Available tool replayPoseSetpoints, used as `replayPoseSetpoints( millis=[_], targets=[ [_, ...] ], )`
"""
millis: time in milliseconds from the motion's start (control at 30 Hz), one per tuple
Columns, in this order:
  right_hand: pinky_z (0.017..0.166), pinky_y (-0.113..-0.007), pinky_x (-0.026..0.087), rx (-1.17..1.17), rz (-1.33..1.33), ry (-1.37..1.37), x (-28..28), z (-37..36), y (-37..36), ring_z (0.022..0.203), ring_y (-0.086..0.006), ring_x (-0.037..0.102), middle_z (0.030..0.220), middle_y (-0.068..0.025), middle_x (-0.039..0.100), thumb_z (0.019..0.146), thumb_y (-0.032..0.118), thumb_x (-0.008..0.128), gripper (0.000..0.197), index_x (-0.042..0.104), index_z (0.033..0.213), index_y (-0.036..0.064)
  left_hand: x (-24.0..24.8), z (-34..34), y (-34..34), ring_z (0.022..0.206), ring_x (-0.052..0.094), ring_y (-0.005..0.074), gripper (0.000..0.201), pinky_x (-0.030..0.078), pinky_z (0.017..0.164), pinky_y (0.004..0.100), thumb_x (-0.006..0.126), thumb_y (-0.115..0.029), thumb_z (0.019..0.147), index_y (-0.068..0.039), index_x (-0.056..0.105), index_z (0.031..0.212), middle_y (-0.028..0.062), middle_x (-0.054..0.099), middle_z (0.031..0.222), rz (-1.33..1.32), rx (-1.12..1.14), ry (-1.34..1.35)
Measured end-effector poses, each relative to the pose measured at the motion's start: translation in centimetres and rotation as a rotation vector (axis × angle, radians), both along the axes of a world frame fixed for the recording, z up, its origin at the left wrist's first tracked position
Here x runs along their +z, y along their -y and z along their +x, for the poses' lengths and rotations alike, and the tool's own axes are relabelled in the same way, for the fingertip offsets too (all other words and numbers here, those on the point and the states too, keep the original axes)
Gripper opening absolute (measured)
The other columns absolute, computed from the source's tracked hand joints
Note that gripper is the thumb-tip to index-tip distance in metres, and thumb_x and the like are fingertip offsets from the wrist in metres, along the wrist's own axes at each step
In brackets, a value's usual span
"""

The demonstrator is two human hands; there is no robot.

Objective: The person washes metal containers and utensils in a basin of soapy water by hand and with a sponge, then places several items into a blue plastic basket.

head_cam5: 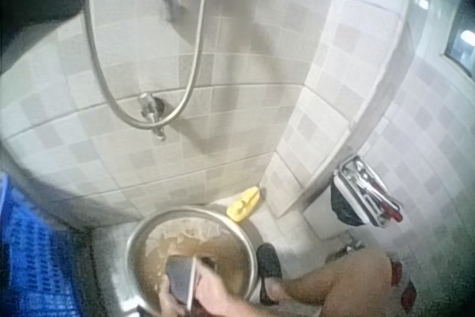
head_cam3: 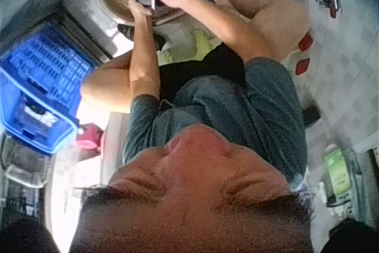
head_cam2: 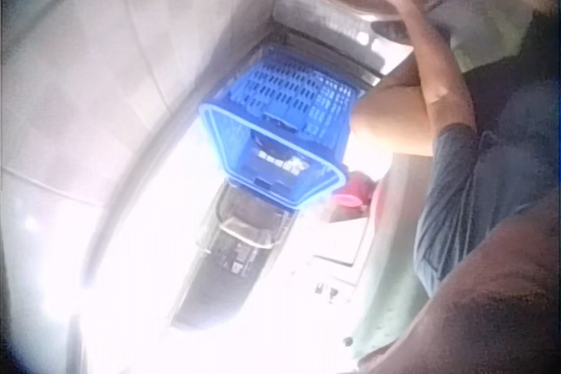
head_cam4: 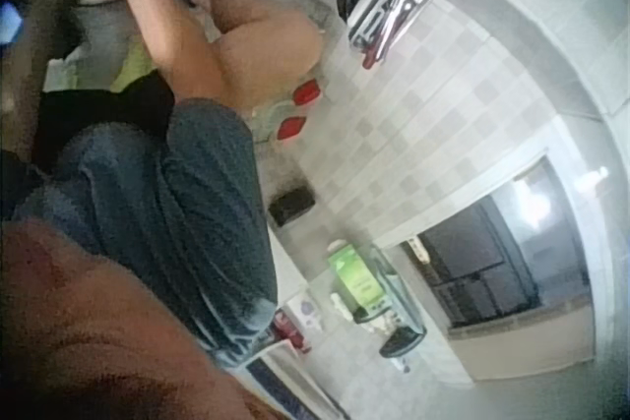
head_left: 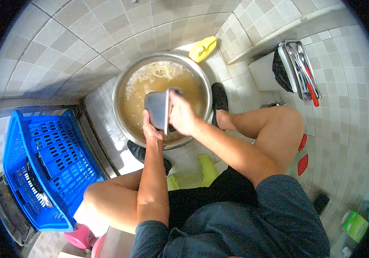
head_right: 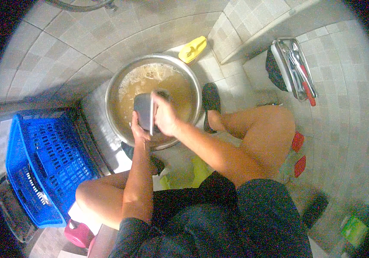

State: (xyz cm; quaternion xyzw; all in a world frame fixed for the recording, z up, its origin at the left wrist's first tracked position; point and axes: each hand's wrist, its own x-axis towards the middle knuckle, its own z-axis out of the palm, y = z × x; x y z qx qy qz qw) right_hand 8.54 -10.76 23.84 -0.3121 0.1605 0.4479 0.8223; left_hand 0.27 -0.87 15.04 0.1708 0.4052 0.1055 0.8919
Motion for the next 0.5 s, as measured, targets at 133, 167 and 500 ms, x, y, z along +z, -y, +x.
replayPoseSetpoints(
  millis=[133,167,500],
  targets=[
    [0.086,-0.041,0.051,-0.017,0.002,-0.133,0.8,1.9,0.2,0.092,-0.0268,0.064,0.102,-0.0125,0.067,0.086,0.067,0.056,0.065,0.061,0.109,0.006,-2.5,-1.0,1.0,0.111,0.058,0.0249,0.054,0.046,0.098,0.0409,0.062,-0.044,0.092,-0.006,0.053,0.13,0.008,0.062,0.122,0.02,-0.121,0.081],
    [0.084,-0.04,0.051,0.044,-0.009,-0.203,0.6,1.7,0.7,0.09,-0.0257,0.064,0.1,-0.0112,0.067,0.086,0.067,0.056,0.063,0.063,0.105,0.0078,-2.4,-1.0,1.5,0.114,0.057,0.0253,0.054,0.044,0.1,0.0409,0.062,-0.043,0.093,-0.006,0.053,0.131,0.0084,0.06,0.126,-0.036,-0.128,0.075],
    [0.083,-0.031,0.049,0.592,-0.336,0.346,-2.7,-1.8,2.1,0.097,-0.0153,0.062,0.106,-0.0039,0.067,0.096,0.036,0.06,0.033,0.063,0.117,0.0097,1.3,1.3,2.6,0.101,0.061,0.0261,0.048,0.049,0.09,0.0391,0.052,-0.045,0.097,-0.004,0.059,0.12,0.0104,0.065,0.112,0.142,-0.089,-0.053]
  ],
)
